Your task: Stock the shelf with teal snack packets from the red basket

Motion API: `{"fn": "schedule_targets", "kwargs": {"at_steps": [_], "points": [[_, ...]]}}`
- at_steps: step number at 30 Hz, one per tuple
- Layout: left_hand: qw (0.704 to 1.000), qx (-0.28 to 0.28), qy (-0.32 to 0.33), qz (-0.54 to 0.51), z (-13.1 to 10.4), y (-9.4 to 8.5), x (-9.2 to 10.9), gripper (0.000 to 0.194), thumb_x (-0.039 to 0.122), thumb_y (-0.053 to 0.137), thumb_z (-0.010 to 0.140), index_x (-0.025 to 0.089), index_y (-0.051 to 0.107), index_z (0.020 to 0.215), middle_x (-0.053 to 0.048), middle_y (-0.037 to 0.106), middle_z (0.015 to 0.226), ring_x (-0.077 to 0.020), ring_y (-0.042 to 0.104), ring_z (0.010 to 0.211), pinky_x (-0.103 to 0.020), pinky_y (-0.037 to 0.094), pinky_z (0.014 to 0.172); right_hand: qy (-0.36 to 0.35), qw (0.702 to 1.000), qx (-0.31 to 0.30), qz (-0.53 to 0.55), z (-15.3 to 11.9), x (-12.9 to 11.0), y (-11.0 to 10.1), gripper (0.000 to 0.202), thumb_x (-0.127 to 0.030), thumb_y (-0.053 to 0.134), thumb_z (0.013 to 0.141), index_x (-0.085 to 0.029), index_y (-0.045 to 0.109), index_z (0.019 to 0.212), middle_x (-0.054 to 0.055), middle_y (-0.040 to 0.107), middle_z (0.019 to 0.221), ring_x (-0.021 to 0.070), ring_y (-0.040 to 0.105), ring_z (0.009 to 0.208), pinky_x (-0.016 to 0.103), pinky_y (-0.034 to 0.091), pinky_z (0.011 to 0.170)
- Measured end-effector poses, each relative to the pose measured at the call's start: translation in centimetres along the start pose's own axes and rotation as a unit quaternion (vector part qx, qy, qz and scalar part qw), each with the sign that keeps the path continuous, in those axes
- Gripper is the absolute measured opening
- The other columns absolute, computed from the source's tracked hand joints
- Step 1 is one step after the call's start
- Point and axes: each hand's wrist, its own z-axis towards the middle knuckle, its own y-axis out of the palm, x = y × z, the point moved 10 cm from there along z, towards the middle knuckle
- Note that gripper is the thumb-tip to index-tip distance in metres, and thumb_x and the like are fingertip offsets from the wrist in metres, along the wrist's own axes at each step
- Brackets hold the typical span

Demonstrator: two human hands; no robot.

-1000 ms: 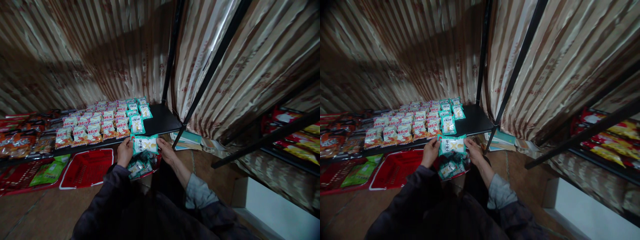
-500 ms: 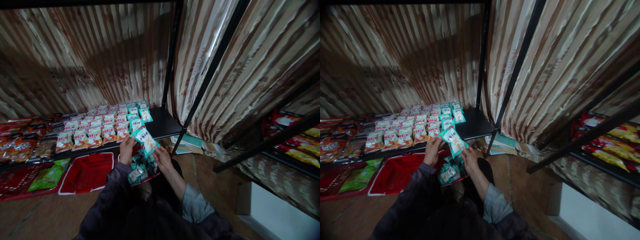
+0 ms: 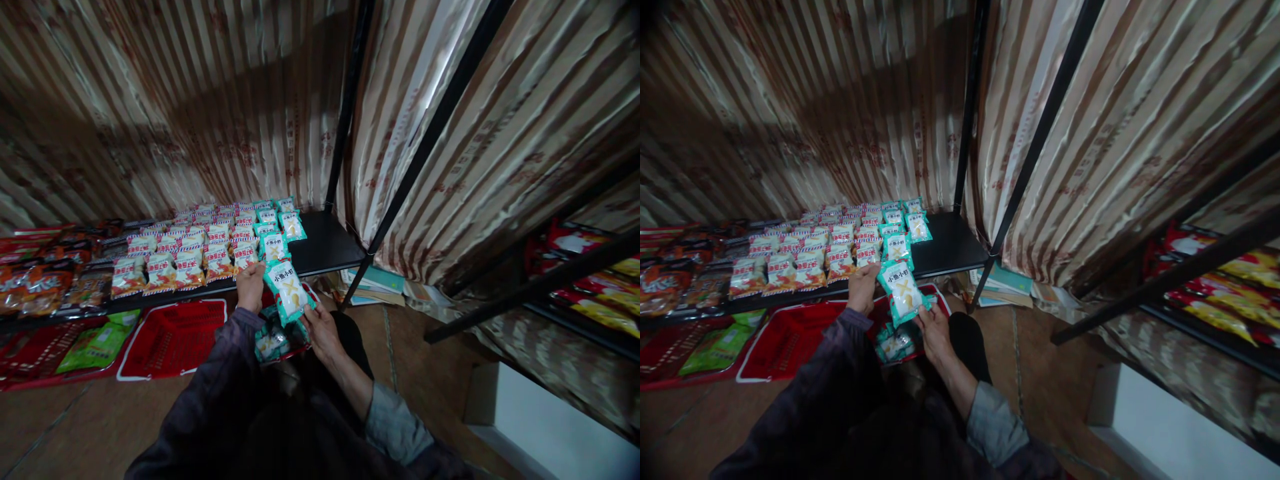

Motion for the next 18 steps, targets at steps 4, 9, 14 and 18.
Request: {"fn": "schedule_targets", "kwargs": {"at_steps": [4, 9, 14, 18], "points": [[1.0, -0.014, -0.013, -0.008, 0.1, 0.3, 0.2, 0.029, 0.04, 0.071, 0.055, 0.013, 0.062, 0.063, 0.004, 0.056, 0.05, -0.007, 0.047, 0.046, -0.021, 0.039, 0.048, 0.012, 1.0, -0.001, -0.005, -0.4, -0.4, 0.0, 0.033, -0.041, 0.078, 0.056, -0.023, 0.062, 0.079, -0.001, 0.065, 0.08, 0.0147, 0.062, 0.074, 0.032, 0.05, 0.077], [0.999, -0.023, -0.019, -0.015, 0.3, -0.3, 0.5, 0.034, 0.041, 0.074, 0.052, 0.012, 0.063, 0.067, 0.003, 0.059, 0.054, -0.0081, 0.05, 0.048, -0.022, 0.04, 0.05, 0.039, 0.996, -0.068, -0.043, -0.2, -1.9, 0.8, 0.03, -0.034, 0.078, 0.055, -0.021, 0.066, 0.08, 0.0, 0.067, 0.08, 0.0154, 0.061, 0.076, 0.031, 0.046, 0.08], [0.999, -0.037, -0.003, -0.004, 0.6, -0.7, 0.8, 0.038, 0.043, 0.074, 0.051, 0.012, 0.063, 0.068, 0.002, 0.062, 0.057, -0.0094, 0.052, 0.051, -0.023, 0.041, 0.054, 0.006, 0.989, -0.13, -0.075, 1.6, -6.3, 3.2, 0.032, -0.039, 0.072, 0.061, -0.022, 0.069, 0.088, 0.006, 0.07, 0.095, 0.0219, 0.06, 0.097, 0.033, 0.042, 0.086], [0.998, -0.059, 0.01, 0.012, 0.1, 0.2, 1.1, 0.032, 0.039, 0.073, 0.053, 0.012, 0.065, 0.068, 0.003, 0.061, 0.057, -0.0089, 0.051, 0.052, -0.022, 0.041, 0.055, -0.003, 0.985, -0.135, -0.111, 3.0, -7.7, 5.6, 0.038, -0.048, 0.071, 0.061, -0.022, 0.069, 0.089, 0.004, 0.07, 0.088, 0.0185, 0.062, 0.085, 0.031, 0.045, 0.078]]}}
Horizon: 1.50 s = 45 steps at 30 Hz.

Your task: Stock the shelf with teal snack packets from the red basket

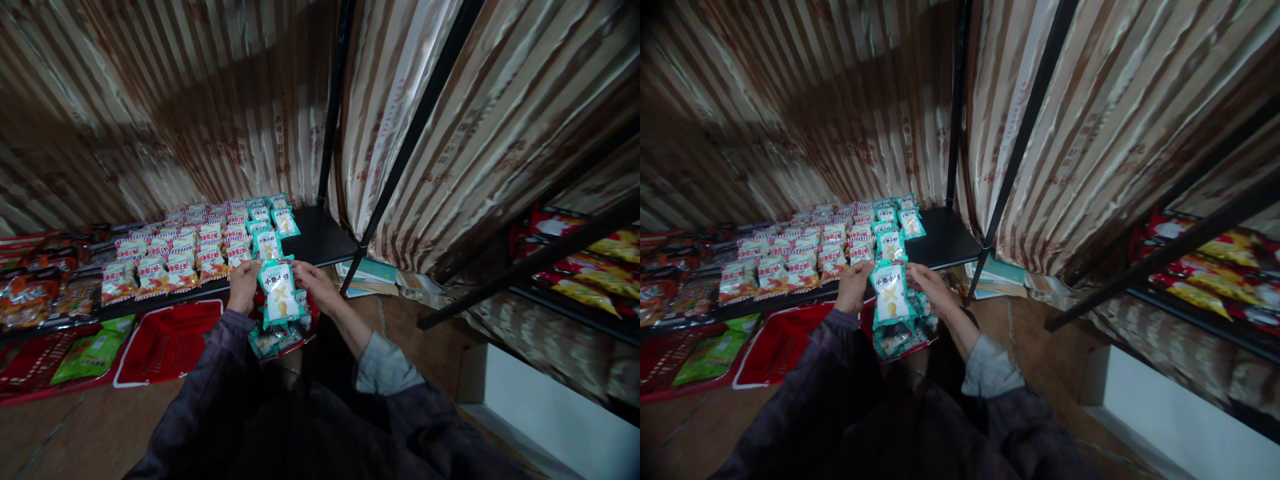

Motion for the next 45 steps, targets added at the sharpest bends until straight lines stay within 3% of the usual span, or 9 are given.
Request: {"fn": "schedule_targets", "kwargs": {"at_steps": [5, 11, 15, 22, 27, 30, 37, 42, 45], "points": [[1.0, -0.006, 0.011, 0.009, -0.7, 0.8, 0.9, 0.025, 0.035, 0.071, 0.055, 0.014, 0.064, 0.065, 0.004, 0.06, 0.055, -0.0088, 0.049, 0.052, -0.022, 0.04, 0.054, 0.007, 0.999, 0.048, -0.01, 0.9, -0.1, 0.4, 0.035, -0.049, 0.075, 0.054, -0.019, 0.068, 0.071, -0.001, 0.067, 0.069, 0.0122, 0.058, 0.066, 0.025, 0.045, 0.065], [0.999, -0.012, 0.008, 0.03, -0.7, 0.8, 1.0, 0.022, 0.033, 0.069, 0.057, 0.014, 0.063, 0.064, 0.004, 0.058, 0.054, -0.0086, 0.048, 0.051, -0.021, 0.038, 0.052, 0.026, 0.998, 0.052, -0.007, 1.2, 0.7, 0.1, 0.033, -0.046, 0.076, 0.054, -0.02, 0.069, 0.074, -0.002, 0.066, 0.069, 0.0089, 0.057, 0.061, 0.021, 0.043, 0.059], [0.999, -0.028, 0.004, 0.017, -0.9, 1.0, 0.7, 0.027, 0.036, 0.07, 0.057, 0.013, 0.065, 0.069, 0.002, 0.062, 0.061, -0.0092, 0.052, 0.057, -0.021, 0.041, 0.058, 0.01, 0.995, 0.099, -0.004, 1.5, 0.9, -0.5, 0.033, -0.043, 0.078, 0.05, -0.019, 0.07, 0.071, -0.002, 0.067, 0.068, 0.0099, 0.056, 0.06, 0.022, 0.043, 0.057], [0.993, -0.088, -0.078, -0.01, -2.3, 1.5, -2.1, 0.043, 0.045, 0.071, 0.061, 0.017, 0.064, 0.093, -0.004, 0.067, 0.092, -0.0157, 0.062, 0.083, -0.027, 0.047, 0.073, -0.025, 0.982, 0.182, 0.03, 2.1, 0.5, -2.2, 0.035, -0.044, 0.078, 0.048, -0.018, 0.069, 0.07, 0.001, 0.068, 0.067, 0.0139, 0.059, 0.062, 0.025, 0.046, 0.055], [0.979, -0.161, -0.126, 0.004, -4.1, 2.2, -3.9, 0.051, 0.041, 0.073, 0.061, 0.014, 0.061, 0.103, -0.01, 0.068, 0.095, -0.0189, 0.063, 0.083, -0.028, 0.047, 0.072, -0.036, 0.976, 0.213, 0.036, 2.6, 0.3, -3.0, 0.032, -0.041, 0.077, 0.049, -0.019, 0.069, 0.07, 0.0, 0.067, 0.067, 0.0134, 0.058, 0.06, 0.025, 0.046, 0.053], [0.975, -0.167, -0.145, 0.025, -4.8, 1.9, -4.6, 0.055, 0.04, 0.072, 0.063, 0.015, 0.058, 0.11, -0.011, 0.067, 0.1, -0.0181, 0.063, 0.082, -0.025, 0.047, 0.066, -0.036, 0.976, 0.212, 0.028, 2.9, 0.4, -3.0, 0.032, -0.042, 0.077, 0.049, -0.019, 0.069, 0.069, 0.0, 0.067, 0.064, 0.0127, 0.057, 0.055, 0.024, 0.045, 0.049], [0.978, -0.147, -0.146, -0.008, -5.3, 1.1, -6.1, 0.056, 0.038, 0.074, 0.062, 0.017, 0.057, 0.111, -0.011, 0.066, 0.105, -0.0184, 0.065, 0.081, -0.027, 0.049, 0.068, -0.036, 0.981, 0.192, 0.01, 3.3, 0.7, -2.6, 0.035, -0.046, 0.076, 0.05, -0.019, 0.067, 0.07, 0.0, 0.067, 0.068, 0.0136, 0.057, 0.059, 0.025, 0.046, 0.054], [0.987, -0.078, -0.139, -0.03, -5.2, -0.1, -6.2, 0.058, 0.037, 0.076, 0.06, 0.016, 0.056, 0.111, -0.012, 0.066, 0.106, -0.019, 0.065, 0.081, -0.027, 0.051, 0.064, 0.021, 0.994, 0.104, -0.039, 2.0, 2.0, -0.7, 0.043, -0.053, 0.068, 0.061, -0.025, 0.067, 0.093, 0.0, 0.069, 0.086, 0.0144, 0.061, 0.075, 0.023, 0.046, 0.059], [0.989, -0.05, -0.13, -0.055, -5.0, -0.4, -5.8, 0.056, 0.036, 0.075, 0.062, 0.015, 0.056, 0.11, -0.012, 0.065, 0.107, -0.0192, 0.065, 0.081, -0.028, 0.051, 0.065, 0.06, 0.995, 0.057, -0.063, 0.4, 3.3, 0.3, 0.044, -0.053, 0.067, 0.063, -0.023, 0.066, 0.096, 0.002, 0.068, 0.093, 0.0162, 0.061, 0.08, 0.024, 0.047, 0.062]]}}
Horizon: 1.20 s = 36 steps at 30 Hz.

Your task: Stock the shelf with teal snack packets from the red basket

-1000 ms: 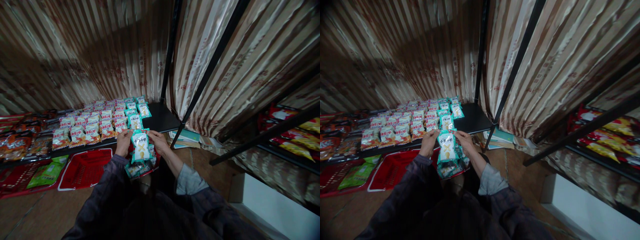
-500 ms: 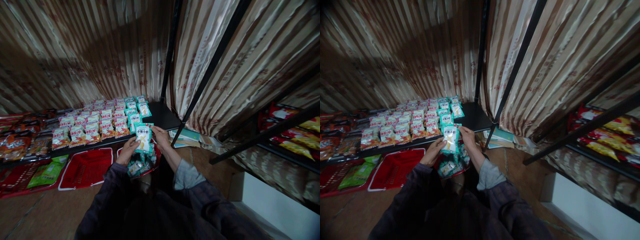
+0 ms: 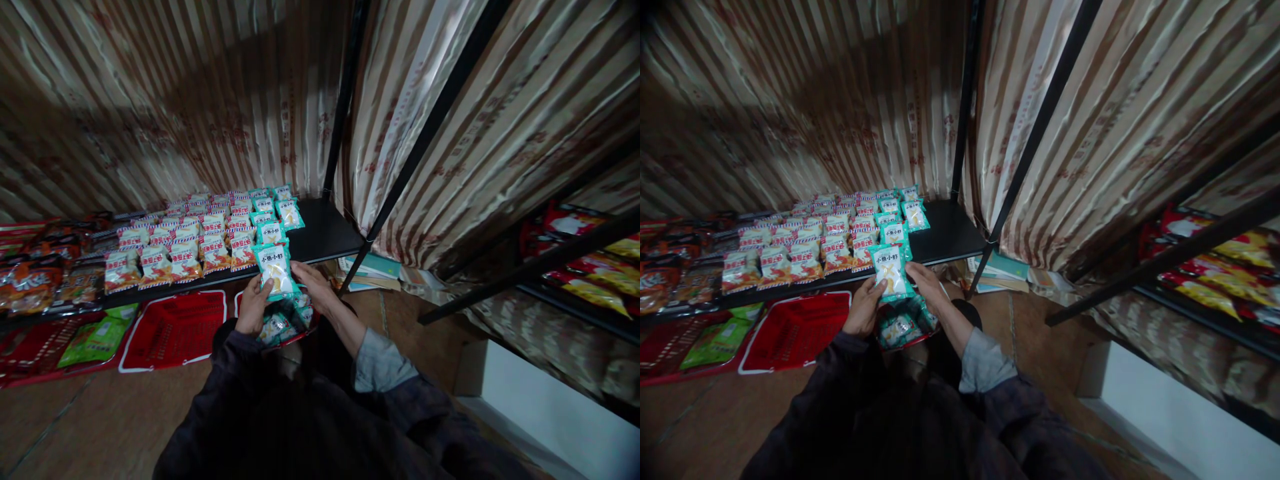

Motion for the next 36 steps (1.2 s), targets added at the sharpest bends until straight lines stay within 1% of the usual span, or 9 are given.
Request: {"fn": "schedule_targets", "kwargs": {"at_steps": [7, 13, 18, 24, 27, 29, 31, 33, 36], "points": [[0.999, 0.022, 0.017, -0.022, 0.5, 0.0, 0.1, 0.055, 0.037, 0.075, 0.061, 0.013, 0.057, 0.107, -0.013, 0.067, 0.103, -0.0203, 0.065, 0.083, -0.032, 0.052, 0.071, 0.001, 0.999, -0.042, -0.003, -0.8, 1.9, 0.5, 0.046, -0.044, 0.073, 0.06, -0.02, 0.066, 0.098, 0.003, 0.068, 0.087, 0.0159, 0.062, 0.08, 0.025, 0.05, 0.063], [1.0, 0.015, 0.014, -0.013, 0.2, 0.5, 0.0, 0.059, 0.038, 0.076, 0.059, 0.014, 0.055, 0.11, -0.014, 0.063, 0.112, -0.0228, 0.063, 0.093, -0.032, 0.051, 0.074, 0.0, 1.0, 0.015, 0.021, -0.6, 2.3, -0.6, 0.05, -0.04, 0.078, 0.053, -0.018, 0.067, 0.097, 0.001, 0.068, 0.077, 0.0138, 0.061, 0.069, 0.023, 0.047, 0.056], [1.0, -0.008, 0.012, -0.024, -0.1, 0.6, 0.0, 0.048, 0.042, 0.068, 0.068, 0.016, 0.056, 0.108, -0.012, 0.057, 0.119, -0.0236, 0.057, 0.104, -0.034, 0.052, 0.078, 0.003, 0.996, 0.053, 0.068, -0.4, 2.8, -1.5, 0.049, -0.041, 0.077, 0.053, -0.017, 0.067, 0.094, 0.001, 0.069, 0.077, 0.012, 0.059, 0.063, 0.022, 0.045, 0.054], [1.0, -0.02, -0.022, -0.004, -0.2, -0.1, -0.8, 0.04, 0.04, 0.066, 0.069, 0.014, 0.059, 0.099, -0.011, 0.063, 0.101, -0.0187, 0.064, 0.082, -0.033, 0.051, 0.076, 0.021, 0.99, 0.058, 0.13, 0.1, 2.7, -2.6, 0.035, -0.032, 0.079, 0.056, -0.018, 0.067, 0.086, -0.001, 0.068, 0.074, 0.0075, 0.056, 0.058, 0.019, 0.044, 0.052], [1.0, 0.004, -0.025, 0.003, 0.2, -0.8, -0.4, 0.034, 0.036, 0.065, 0.07, 0.015, 0.059, 0.096, -0.01, 0.065, 0.095, -0.0169, 0.063, 0.08, -0.031, 0.05, 0.075, 0.082, 0.98, 0.001, 0.179, 0.0, 3.2, -1.6, 0.023, -0.024, 0.077, 0.063, -0.014, 0.065, 0.079, -0.002, 0.063, 0.064, 0.0052, 0.052, 0.051, 0.015, 0.042, 0.047], [1.0, 0.019, -0.006, -0.003, 0.6, -1.0, 0.6, 0.034, 0.033, 0.065, 0.071, 0.016, 0.058, 0.099, -0.01, 0.064, 0.098, -0.0171, 0.062, 0.084, -0.032, 0.049, 0.077, 0.134, 0.963, -0.06, 0.227, -0.4, 3.8, -0.2, 0.013, -0.018, 0.07, 0.071, -0.013, 0.061, 0.078, -0.002, 0.06, 0.059, 0.0037, 0.049, 0.047, 0.013, 0.04, 0.044], [0.999, 0.017, 0.031, -0.007, 1.2, -0.7, 1.9, 0.039, 0.033, 0.065, 0.07, 0.018, 0.057, 0.106, -0.009, 0.062, 0.108, -0.0178, 0.06, 0.094, -0.032, 0.047, 0.081, 0.191, 0.933, -0.114, 0.284, -1.3, 4.6, 1.4, 0.003, -0.013, 0.059, 0.079, -0.012, 0.056, 0.079, -0.002, 0.058, 0.06, 0.0019, 0.045, 0.043, 0.011, 0.037, 0.04], [0.998, 0.001, 0.059, -0.013, 1.8, -0.1, 3.0, 0.045, 0.033, 0.067, 0.069, 0.02, 0.056, 0.11, -0.008, 0.059, 0.116, -0.0179, 0.056, 0.103, -0.032, 0.044, 0.086, 0.257, 0.889, -0.149, 0.349, -2.5, 5.5, 2.9, 0.008, -0.007, 0.045, 0.084, -0.012, 0.051, 0.081, -0.001, 0.055, 0.063, 0.0, 0.04, 0.04, 0.009, 0.034, 0.037], [0.998, -0.012, 0.064, -0.026, 2.6, 0.1, 3.5, 0.051, 0.034, 0.071, 0.064, 0.018, 0.057, 0.111, -0.008, 0.06, 0.115, -0.0181, 0.054, 0.106, -0.031, 0.04, 0.091, 0.335, 0.811, -0.173, 0.447, -4.4, 6.5, 4.7, 0.018, 0.001, 0.031, 0.085, -0.012, 0.044, 0.083, -0.004, 0.047, 0.061, -0.0014, 0.037, 0.037, 0.007, 0.033, 0.036]]}}
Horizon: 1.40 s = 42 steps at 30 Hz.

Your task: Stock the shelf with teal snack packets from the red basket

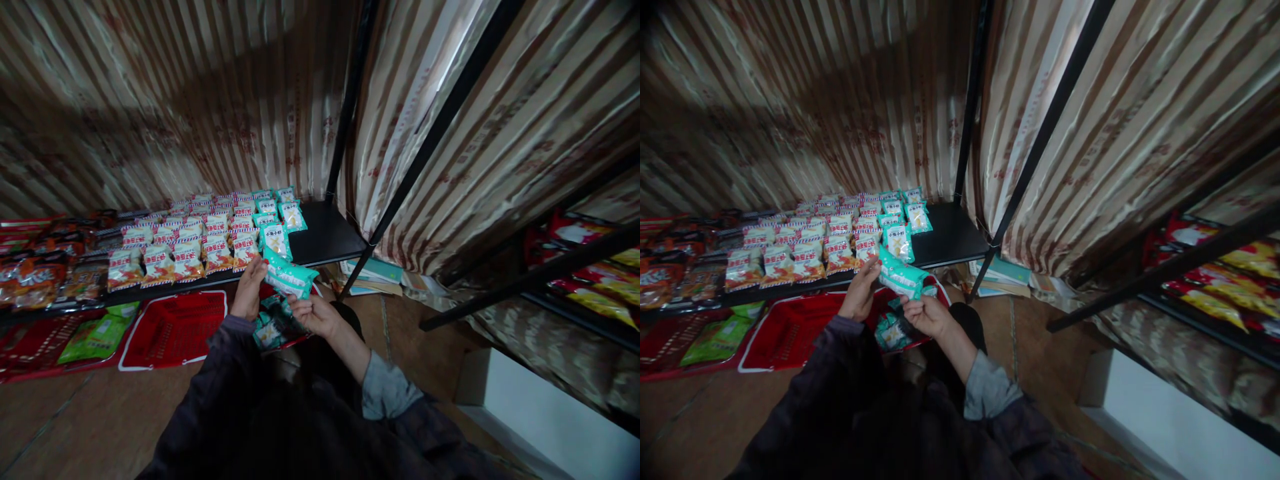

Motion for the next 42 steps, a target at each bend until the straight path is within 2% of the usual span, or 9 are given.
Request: {"fn": "schedule_targets", "kwargs": {"at_steps": [5, 9, 25, 28, 31, 33, 36, 39, 42], "points": [[1.0, -0.001, -0.005, -0.004, 0.2, -0.4, 0.1, 0.046, 0.034, 0.076, 0.057, 0.015, 0.063, 0.097, -0.007, 0.065, 0.101, -0.0187, 0.057, 0.097, -0.032, 0.039, 0.09, 0.04, 0.993, -0.031, 0.104, -0.1, 1.7, 0.3, 0.021, 0.004, 0.029, 0.081, -0.015, 0.038, 0.084, -0.007, 0.039, 0.061, 0.0001, 0.039, 0.037, 0.009, 0.035, 0.036], [1.0, 0.004, 0.001, -0.009, 0.1, -0.5, 0.5, 0.043, 0.032, 0.077, 0.055, 0.014, 0.064, 0.091, -0.005, 0.067, 0.091, -0.0163, 0.059, 0.088, -0.032, 0.039, 0.088, 0.033, 0.992, -0.039, 0.117, 0.0, 1.6, 0.3, 0.028, 0.007, 0.029, 0.078, -0.013, 0.039, 0.094, -0.006, 0.043, 0.067, -0.0005, 0.04, 0.038, 0.008, 0.037, 0.036], [1.0, 0.02, 0.013, 0.018, 0.1, -0.5, 0.9, 0.042, 0.033, 0.078, 0.052, 0.015, 0.063, 0.087, -0.004, 0.068, 0.086, -0.0147, 0.059, 0.081, -0.028, 0.042, 0.079, -0.014, 0.999, -0.04, -0.005, -0.3, 0.7, 0.6, 0.032, 0.009, 0.03, 0.078, -0.012, 0.048, 0.095, -0.006, 0.048, 0.066, -0.0012, 0.04, 0.039, 0.004, 0.035, 0.037], [0.999, 0.027, 0.021, 0.027, 0.1, -0.6, 1.4, 0.043, 0.034, 0.078, 0.051, 0.014, 0.063, 0.085, -0.003, 0.067, 0.08, -0.0135, 0.059, 0.075, -0.027, 0.043, 0.075, -0.023, 0.999, 0.0, -0.049, 0.1, 0.6, -0.3, 0.023, 0.001, 0.034, 0.083, -0.011, 0.051, 0.093, -0.003, 0.053, 0.065, 0.0011, 0.044, 0.042, 0.008, 0.038, 0.04], [0.999, 0.038, 0.009, 0.038, 0.2, -1.0, 1.6, 0.045, 0.034, 0.079, 0.048, 0.013, 0.061, 0.085, -0.002, 0.066, 0.076, -0.0125, 0.058, 0.069, -0.027, 0.043, 0.071, -0.104, 0.982, 0.092, -0.132, 0.0, -1.1, -2.1, 0.012, -0.017, 0.044, 0.087, -0.014, 0.056, 0.087, 0.001, 0.061, 0.067, 0.0071, 0.055, 0.052, 0.017, 0.046, 0.05], [0.998, 0.038, -0.001, 0.053, 0.3, -1.2, 1.6, 0.047, 0.033, 0.08, 0.047, 0.013, 0.061, 0.085, -0.003, 0.066, 0.076, -0.0123, 0.058, 0.066, -0.027, 0.044, 0.068, -0.164, 0.964, 0.125, -0.167, -0.6, -2.4, -2.6, 0.02, -0.034, 0.049, 0.087, -0.016, 0.058, 0.086, 0.002, 0.065, 0.068, 0.0118, 0.061, 0.06, 0.024, 0.049, 0.058], [0.995, 0.042, 0.016, 0.09, 0.5, -1.4, 2.2, 0.046, 0.034, 0.079, 0.047, 0.014, 0.061, 0.084, -0.002, 0.064, 0.074, -0.0126, 0.058, 0.066, -0.026, 0.044, 0.066, -0.187, 0.957, 0.097, -0.198, -1.4, -2.6, -1.5, 0.04, -0.055, 0.048, 0.083, -0.017, 0.06, 0.089, 0.005, 0.068, 0.074, 0.0154, 0.064, 0.069, 0.03, 0.05, 0.067], [0.99, 0.051, 0.045, 0.121, 0.5, -1.3, 2.9, 0.043, 0.035, 0.078, 0.049, 0.014, 0.06, 0.082, -0.002, 0.063, 0.074, -0.0129, 0.057, 0.066, -0.026, 0.045, 0.065, -0.21, 0.942, 0.073, -0.252, -2.2, -2.6, -0.4, 0.042, -0.056, 0.055, 0.077, -0.018, 0.061, 0.094, 0.005, 0.069, 0.08, 0.0162, 0.065, 0.074, 0.03, 0.051, 0.07], [0.988, 0.051, 0.056, 0.132, 0.5, -0.8, 3.1, 0.041, 0.036, 0.077, 0.05, 0.015, 0.061, 0.081, -0.002, 0.063, 0.073, -0.0132, 0.056, 0.065, -0.026, 0.044, 0.063, -0.246, 0.92, 0.089, -0.291, -2.6, -3.1, -0.3, 0.036, -0.044, 0.069, 0.07, -0.019, 0.062, 0.094, 0.005, 0.07, 0.086, 0.0166, 0.065, 0.077, 0.03, 0.052, 0.07]]}}
